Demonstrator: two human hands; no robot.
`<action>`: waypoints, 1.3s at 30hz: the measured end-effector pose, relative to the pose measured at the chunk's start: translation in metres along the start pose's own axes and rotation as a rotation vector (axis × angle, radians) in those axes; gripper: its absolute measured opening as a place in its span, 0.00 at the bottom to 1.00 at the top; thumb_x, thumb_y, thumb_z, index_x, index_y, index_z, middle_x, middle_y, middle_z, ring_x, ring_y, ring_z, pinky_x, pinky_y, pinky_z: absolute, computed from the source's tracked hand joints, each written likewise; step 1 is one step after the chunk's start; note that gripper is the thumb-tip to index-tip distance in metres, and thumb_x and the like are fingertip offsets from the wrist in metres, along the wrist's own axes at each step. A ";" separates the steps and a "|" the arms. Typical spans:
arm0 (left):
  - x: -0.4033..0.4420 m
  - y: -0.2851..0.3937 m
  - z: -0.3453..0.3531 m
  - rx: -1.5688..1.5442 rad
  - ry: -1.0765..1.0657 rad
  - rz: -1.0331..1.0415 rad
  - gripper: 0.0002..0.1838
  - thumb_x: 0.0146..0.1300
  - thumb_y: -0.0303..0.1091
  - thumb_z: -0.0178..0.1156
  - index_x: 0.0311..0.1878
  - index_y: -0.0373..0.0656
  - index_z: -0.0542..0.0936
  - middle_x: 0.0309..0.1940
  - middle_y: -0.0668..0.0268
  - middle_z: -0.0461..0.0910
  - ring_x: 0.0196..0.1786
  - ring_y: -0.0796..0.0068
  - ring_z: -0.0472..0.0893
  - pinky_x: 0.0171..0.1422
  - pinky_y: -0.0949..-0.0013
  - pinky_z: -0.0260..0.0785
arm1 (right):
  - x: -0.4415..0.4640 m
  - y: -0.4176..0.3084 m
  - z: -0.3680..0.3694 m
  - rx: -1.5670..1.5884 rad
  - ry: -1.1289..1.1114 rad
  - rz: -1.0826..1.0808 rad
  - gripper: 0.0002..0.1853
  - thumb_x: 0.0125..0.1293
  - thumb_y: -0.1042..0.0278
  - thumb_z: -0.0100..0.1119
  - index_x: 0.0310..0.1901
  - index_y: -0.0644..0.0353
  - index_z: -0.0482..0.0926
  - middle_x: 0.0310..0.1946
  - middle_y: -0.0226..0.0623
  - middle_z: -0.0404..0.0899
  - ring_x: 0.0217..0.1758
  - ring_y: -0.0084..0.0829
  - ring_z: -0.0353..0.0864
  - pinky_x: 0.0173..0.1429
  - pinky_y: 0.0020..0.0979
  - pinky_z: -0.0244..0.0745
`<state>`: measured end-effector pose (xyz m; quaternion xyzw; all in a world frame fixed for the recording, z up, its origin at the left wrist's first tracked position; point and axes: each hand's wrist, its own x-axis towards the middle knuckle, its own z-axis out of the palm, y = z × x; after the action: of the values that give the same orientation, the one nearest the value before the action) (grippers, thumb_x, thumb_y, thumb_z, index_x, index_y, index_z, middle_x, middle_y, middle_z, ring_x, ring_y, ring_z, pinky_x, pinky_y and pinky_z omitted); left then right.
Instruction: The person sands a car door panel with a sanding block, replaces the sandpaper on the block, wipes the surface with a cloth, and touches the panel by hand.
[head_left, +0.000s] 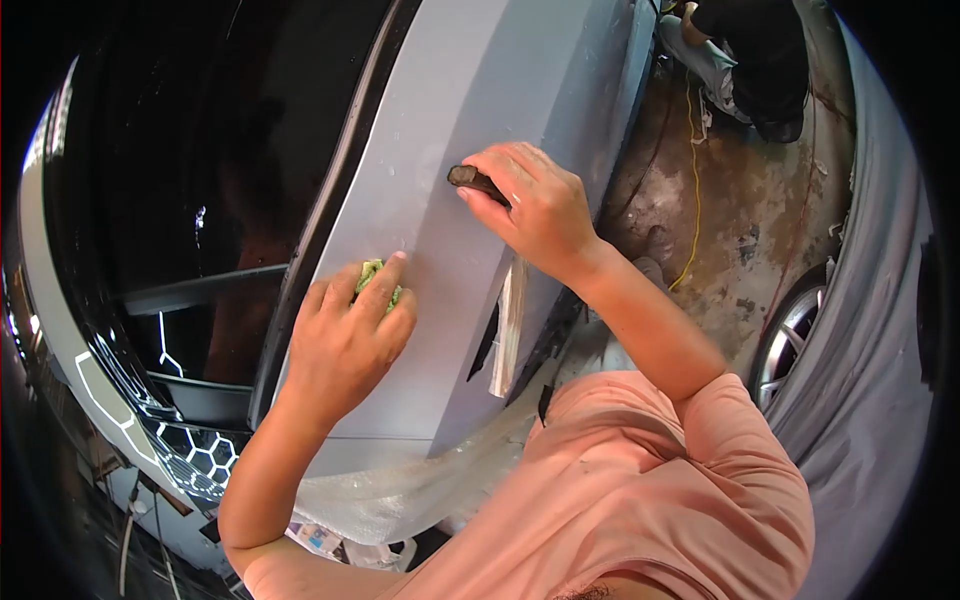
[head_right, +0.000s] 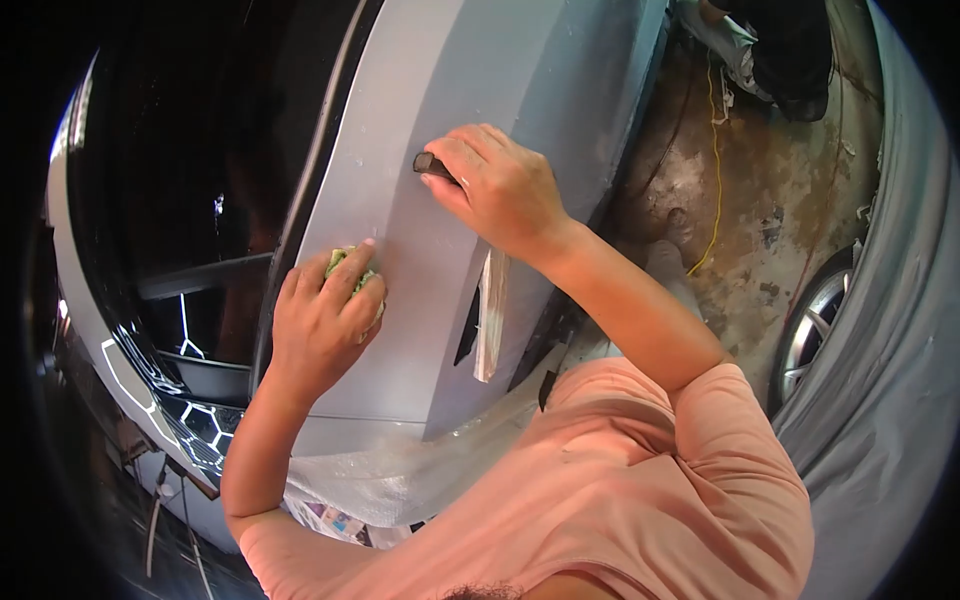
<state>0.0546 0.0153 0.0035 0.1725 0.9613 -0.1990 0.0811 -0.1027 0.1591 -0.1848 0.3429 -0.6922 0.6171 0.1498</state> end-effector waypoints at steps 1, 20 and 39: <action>0.003 -0.004 0.001 0.006 0.013 0.022 0.20 0.54 0.30 0.76 0.50 0.51 0.81 0.64 0.65 0.85 0.62 0.56 0.83 0.62 0.54 0.77 | 0.000 0.000 -0.001 -0.012 0.002 -0.002 0.14 0.63 0.70 0.78 0.49 0.58 0.86 0.43 0.35 0.88 0.44 0.41 0.89 0.47 0.38 0.86; 0.002 -0.023 -0.001 -0.042 0.110 0.017 0.25 0.49 0.29 0.77 0.52 0.48 0.83 0.54 0.63 0.89 0.52 0.53 0.87 0.55 0.54 0.80 | 0.010 0.014 0.003 -0.048 -0.014 -0.172 0.15 0.58 0.67 0.79 0.45 0.53 0.85 0.42 0.29 0.87 0.44 0.33 0.88 0.40 0.34 0.86; 0.018 -0.017 -0.006 -0.054 0.088 0.028 0.17 0.53 0.26 0.73 0.46 0.43 0.82 0.51 0.61 0.89 0.49 0.55 0.86 0.52 0.56 0.80 | 0.012 0.008 0.003 -0.004 -0.025 -0.193 0.16 0.52 0.74 0.79 0.44 0.56 0.86 0.40 0.32 0.88 0.39 0.37 0.87 0.38 0.36 0.85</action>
<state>0.0316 0.0082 0.0107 0.1922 0.9664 -0.1642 0.0460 -0.1163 0.1523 -0.1841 0.4155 -0.6590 0.5940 0.2006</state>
